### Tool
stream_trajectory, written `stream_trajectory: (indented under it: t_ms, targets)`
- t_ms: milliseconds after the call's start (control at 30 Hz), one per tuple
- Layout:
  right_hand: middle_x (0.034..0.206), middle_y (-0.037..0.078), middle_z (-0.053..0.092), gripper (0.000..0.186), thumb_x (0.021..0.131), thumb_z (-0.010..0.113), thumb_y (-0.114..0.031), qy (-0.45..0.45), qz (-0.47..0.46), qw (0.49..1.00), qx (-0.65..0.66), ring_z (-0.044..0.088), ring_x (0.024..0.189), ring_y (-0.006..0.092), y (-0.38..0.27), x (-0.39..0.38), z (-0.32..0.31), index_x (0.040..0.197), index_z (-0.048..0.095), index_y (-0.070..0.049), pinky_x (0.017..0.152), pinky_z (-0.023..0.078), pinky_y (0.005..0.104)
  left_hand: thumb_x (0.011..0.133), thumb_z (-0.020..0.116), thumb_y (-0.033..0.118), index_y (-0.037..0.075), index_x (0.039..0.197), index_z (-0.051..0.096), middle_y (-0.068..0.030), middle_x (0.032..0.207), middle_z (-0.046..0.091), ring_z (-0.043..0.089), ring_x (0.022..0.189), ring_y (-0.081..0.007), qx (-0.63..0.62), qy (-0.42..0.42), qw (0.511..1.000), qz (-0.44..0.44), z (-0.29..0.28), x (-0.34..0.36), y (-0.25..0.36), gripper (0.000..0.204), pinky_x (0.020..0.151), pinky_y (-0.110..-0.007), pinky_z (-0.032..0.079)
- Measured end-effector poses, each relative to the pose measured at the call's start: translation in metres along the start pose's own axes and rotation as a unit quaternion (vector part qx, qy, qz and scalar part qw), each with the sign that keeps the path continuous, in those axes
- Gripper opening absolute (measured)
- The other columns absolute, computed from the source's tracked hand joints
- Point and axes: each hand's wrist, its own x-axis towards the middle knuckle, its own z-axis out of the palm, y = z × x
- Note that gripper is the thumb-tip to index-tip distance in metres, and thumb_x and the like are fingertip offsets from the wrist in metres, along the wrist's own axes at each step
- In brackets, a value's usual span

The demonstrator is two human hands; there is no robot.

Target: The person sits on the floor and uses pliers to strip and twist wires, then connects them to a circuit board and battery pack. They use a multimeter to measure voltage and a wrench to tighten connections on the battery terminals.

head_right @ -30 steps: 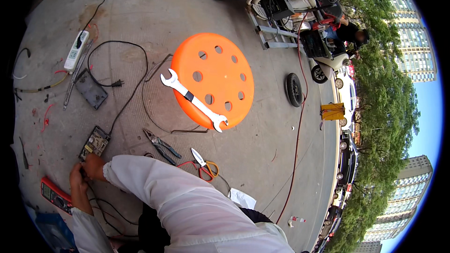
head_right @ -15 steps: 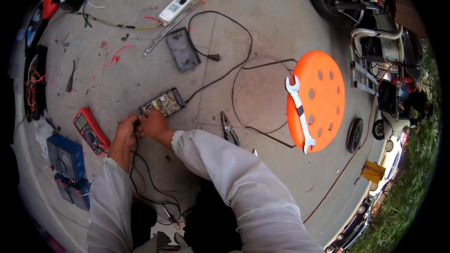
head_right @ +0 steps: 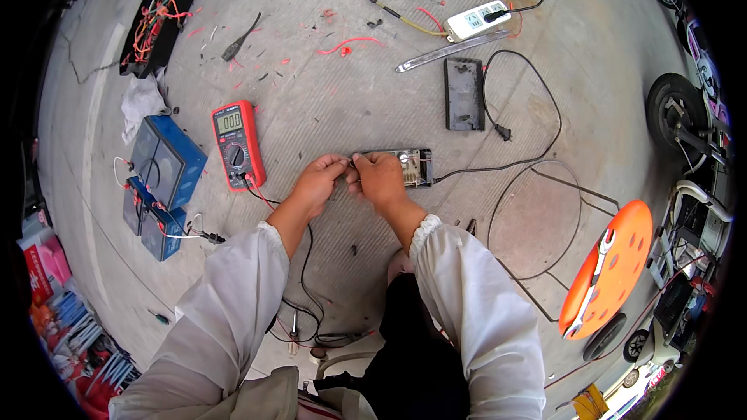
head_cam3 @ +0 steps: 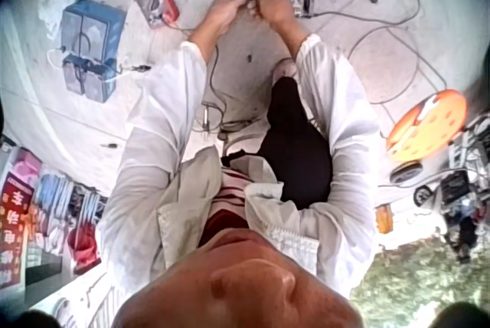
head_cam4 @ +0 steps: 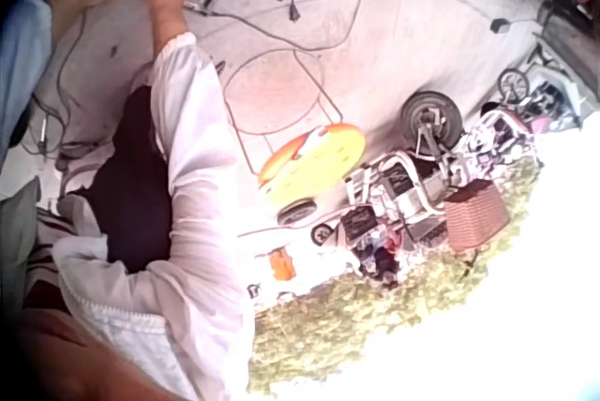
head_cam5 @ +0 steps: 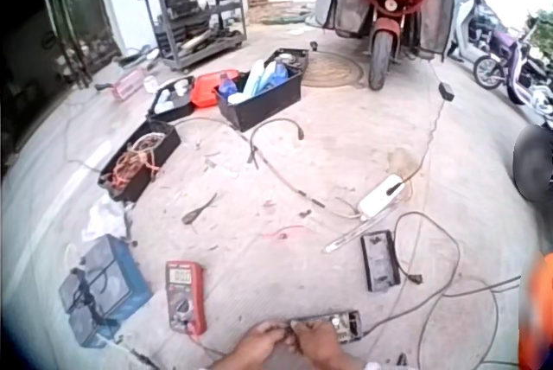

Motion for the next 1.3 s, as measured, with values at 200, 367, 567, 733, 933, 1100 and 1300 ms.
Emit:
stream_trajectory:
  t_ms: [200,367,567,733,933,1100,1300]
  targets:
    - [0.069,0.004,0.065,0.025,0.095,0.06,-0.023,-0.004,0.001,1.0,-0.031,0.058,0.052,0.0121,-0.003,0.016,0.001,0.085,0.063,-0.001,0.047,0.046,0.0266,0.092,0.054,0.003,0.0,0.098,0.056,-0.0046,0.084,0.062,0.056,0.077,-0.0132,0.013,0.025,0.998,0.057,0.017,-0.003,0.0,0.008,0.077,-0.03,0.049]
    - [0.07,0.003,0.064,0.021,0.095,0.059,-0.022,-0.059,0.03,0.996,0.066,0.058,0.055,0.0126,-0.015,0.014,0.001,0.092,0.064,-0.002,0.051,0.048,0.0273,0.085,0.063,0.007,-0.004,0.091,0.062,-0.0077,0.082,0.065,0.059,0.074,-0.0163,0.014,0.152,0.987,0.051,0.011,0.012,-0.018,0.013,0.069,-0.031,0.048]
    - [0.078,0.011,0.067,0.017,0.089,0.062,-0.018,0.077,-0.276,0.935,-0.208,0.065,0.07,0.0273,0.026,0.017,-0.008,0.094,0.065,-0.002,0.064,0.051,0.0375,0.079,0.067,0.01,-0.005,0.086,0.066,-0.0093,0.08,0.065,0.059,0.072,-0.017,-0.013,0.203,0.979,0.036,0.021,0.02,-0.026,0.016,0.064,-0.031,0.045]
    - [0.093,0.014,0.066,0.016,0.081,0.063,-0.011,0.089,-0.371,0.843,-0.379,0.064,0.081,0.037,0.034,0.008,-0.007,0.097,0.063,-0.01,0.069,0.052,0.0449,0.082,0.065,0.012,-0.004,0.086,0.065,-0.008,0.078,0.064,0.055,0.07,-0.0152,-0.04,0.223,0.973,0.034,0.022,0.011,-0.019,0.017,0.061,-0.03,0.041]
    - [0.087,0.012,0.062,0.013,0.084,0.061,-0.014,0.089,-0.369,0.808,-0.45,0.063,0.078,0.036,0.026,0.01,-0.005,0.096,0.062,-0.011,0.066,0.051,0.0461,0.085,0.062,0.017,-0.002,0.084,0.065,-0.003,0.072,0.059,0.042,0.058,-0.0095,-0.013,0.219,0.975,0.015,0.03,-0.004,0.0,0.019,0.05,-0.028,0.031]
    - [0.086,0.012,0.062,0.01,0.083,0.061,-0.014,0.083,-0.377,0.814,-0.434,0.062,0.078,0.0353,0.025,0.016,-0.008,0.092,0.066,-0.011,0.066,0.05,0.0448,0.085,0.063,0.012,-0.006,0.094,0.065,-0.007,0.083,0.064,0.056,0.072,-0.0124,0.12,0.191,0.972,0.066,0.031,-0.01,0.004,0.02,0.064,-0.026,0.044]
    - [0.087,0.01,0.062,0.009,0.085,0.06,-0.018,0.074,-0.375,0.789,-0.481,0.063,0.078,0.0339,0.025,0.02,-0.007,0.09,0.065,-0.012,0.065,0.05,0.0451,0.081,0.065,0.01,-0.007,0.1,0.066,-0.0165,0.092,0.071,0.068,0.085,-0.0216,0.216,0.172,0.951,0.138,0.018,-0.005,-0.012,0.025,0.076,-0.032,0.052]
